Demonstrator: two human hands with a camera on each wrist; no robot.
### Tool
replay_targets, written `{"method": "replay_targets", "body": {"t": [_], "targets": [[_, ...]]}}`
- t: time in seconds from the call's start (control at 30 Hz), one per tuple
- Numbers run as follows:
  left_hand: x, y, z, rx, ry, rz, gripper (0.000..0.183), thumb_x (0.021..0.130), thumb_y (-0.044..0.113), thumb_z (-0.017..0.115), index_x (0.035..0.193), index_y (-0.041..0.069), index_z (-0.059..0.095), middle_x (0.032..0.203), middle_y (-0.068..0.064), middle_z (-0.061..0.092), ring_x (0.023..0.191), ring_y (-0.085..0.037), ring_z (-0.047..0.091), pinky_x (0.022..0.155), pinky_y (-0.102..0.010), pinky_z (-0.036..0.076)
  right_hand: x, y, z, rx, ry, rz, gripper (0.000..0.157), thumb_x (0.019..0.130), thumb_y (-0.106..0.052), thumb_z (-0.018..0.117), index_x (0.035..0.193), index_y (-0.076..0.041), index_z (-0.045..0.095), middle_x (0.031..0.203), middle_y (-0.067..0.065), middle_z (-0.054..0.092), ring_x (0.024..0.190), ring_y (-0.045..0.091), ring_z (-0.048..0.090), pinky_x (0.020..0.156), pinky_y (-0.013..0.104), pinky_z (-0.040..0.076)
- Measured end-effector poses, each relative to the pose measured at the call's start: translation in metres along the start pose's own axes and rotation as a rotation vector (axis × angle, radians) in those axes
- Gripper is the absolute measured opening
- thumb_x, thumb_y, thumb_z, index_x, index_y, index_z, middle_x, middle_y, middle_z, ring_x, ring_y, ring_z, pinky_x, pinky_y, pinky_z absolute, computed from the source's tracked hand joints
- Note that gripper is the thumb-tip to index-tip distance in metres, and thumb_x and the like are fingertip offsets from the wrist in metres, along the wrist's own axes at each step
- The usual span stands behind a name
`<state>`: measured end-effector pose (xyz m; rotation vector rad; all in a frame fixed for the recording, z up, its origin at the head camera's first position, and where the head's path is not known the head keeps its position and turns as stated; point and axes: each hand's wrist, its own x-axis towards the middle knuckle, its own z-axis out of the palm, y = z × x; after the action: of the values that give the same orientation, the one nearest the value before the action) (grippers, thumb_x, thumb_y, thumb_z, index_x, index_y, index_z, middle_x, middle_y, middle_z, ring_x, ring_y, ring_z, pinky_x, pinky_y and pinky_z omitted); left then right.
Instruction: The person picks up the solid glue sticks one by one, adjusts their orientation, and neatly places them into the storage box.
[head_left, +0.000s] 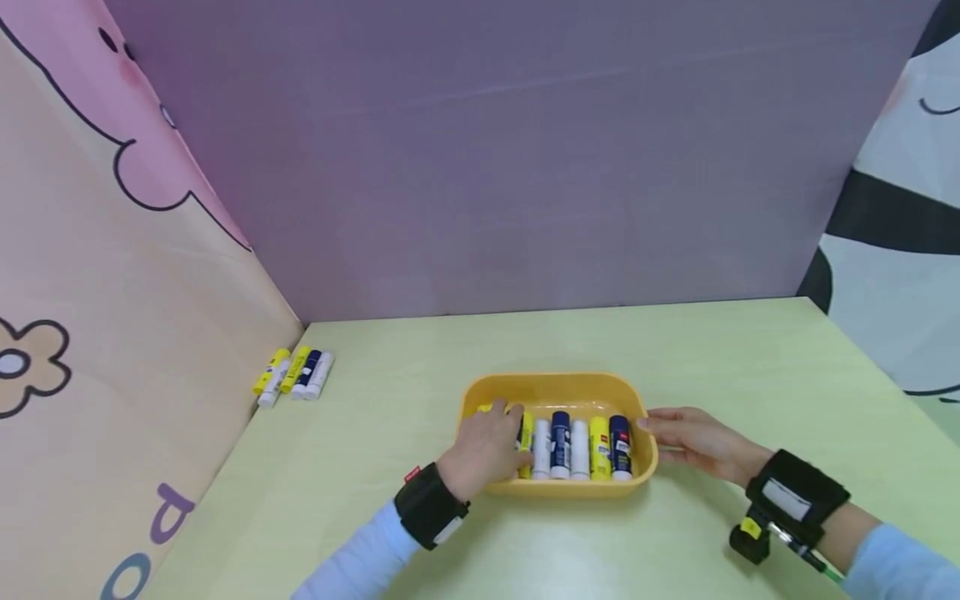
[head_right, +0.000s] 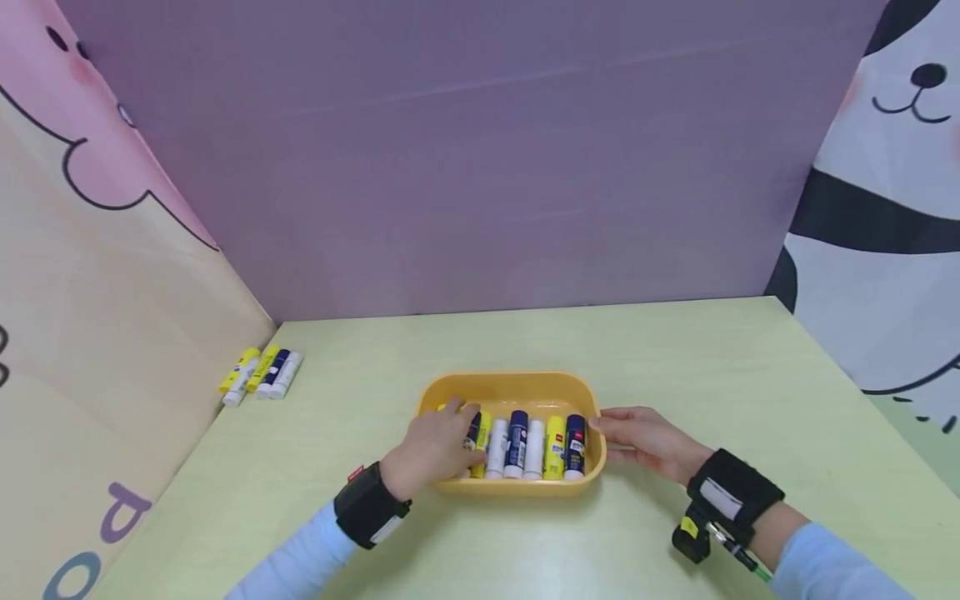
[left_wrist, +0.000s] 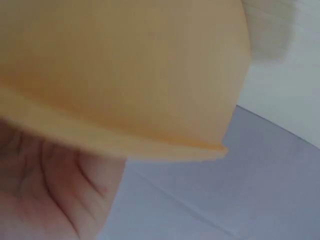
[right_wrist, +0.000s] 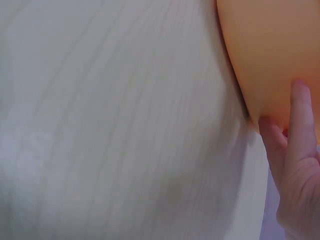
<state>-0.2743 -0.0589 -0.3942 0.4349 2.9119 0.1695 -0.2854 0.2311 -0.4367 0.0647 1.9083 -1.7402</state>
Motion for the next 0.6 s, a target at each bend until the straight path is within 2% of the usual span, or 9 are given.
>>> {"method": "replay_targets", "body": {"t": [0.17, 0.33, 0.47, 0.6], "targets": [[-0.004, -0.002, -0.006, -0.010, 0.053, 0.011, 0.068, 0.079, 0.047, 0.065, 0.135, 0.014, 0.044, 0.135, -0.011, 0.046, 0.098, -0.024, 0.053, 0.088, -0.043, 0.047, 0.000, 0.000, 0.001, -0.014, -0.001, -0.006, 0.074, 0.092, -0.032, 0.054, 0.138, 0.013, 0.018, 0.135, 0.029, 0.040, 0.105, 0.022, 0.060, 0.088, 0.035, 0.049], [-0.010, -0.012, -0.015, -0.009, 0.119, 0.051, 0.062, 0.081, 0.044, 0.065, 0.132, 0.011, 0.048, 0.131, -0.009, 0.050, 0.108, -0.025, 0.054, 0.087, -0.044, 0.048, 0.001, 0.001, 0.002, -0.029, 0.006, 0.003, 0.074, 0.092, -0.032, 0.053, 0.138, 0.014, 0.018, 0.135, 0.030, 0.039, 0.106, 0.023, 0.060, 0.088, 0.035, 0.049], [-0.013, -0.025, -0.025, -0.019, 0.176, 0.051, 0.059, 0.081, 0.042, 0.065, 0.129, 0.010, 0.050, 0.129, -0.010, 0.052, 0.111, -0.027, 0.053, 0.090, -0.043, 0.047, 0.002, 0.001, 0.002, -0.040, 0.000, -0.006, 0.075, 0.092, -0.033, 0.054, 0.138, 0.014, 0.018, 0.135, 0.029, 0.040, 0.106, 0.023, 0.060, 0.088, 0.035, 0.049], [-0.013, -0.046, -0.034, -0.052, 0.225, 0.020, 0.058, 0.082, 0.039, 0.065, 0.130, 0.009, 0.049, 0.131, -0.012, 0.050, 0.118, -0.029, 0.049, 0.095, -0.044, 0.044, 0.002, 0.001, 0.001, -0.036, 0.002, -0.006, 0.074, 0.092, -0.032, 0.054, 0.138, 0.014, 0.018, 0.135, 0.030, 0.039, 0.106, 0.022, 0.059, 0.089, 0.035, 0.049]]}}
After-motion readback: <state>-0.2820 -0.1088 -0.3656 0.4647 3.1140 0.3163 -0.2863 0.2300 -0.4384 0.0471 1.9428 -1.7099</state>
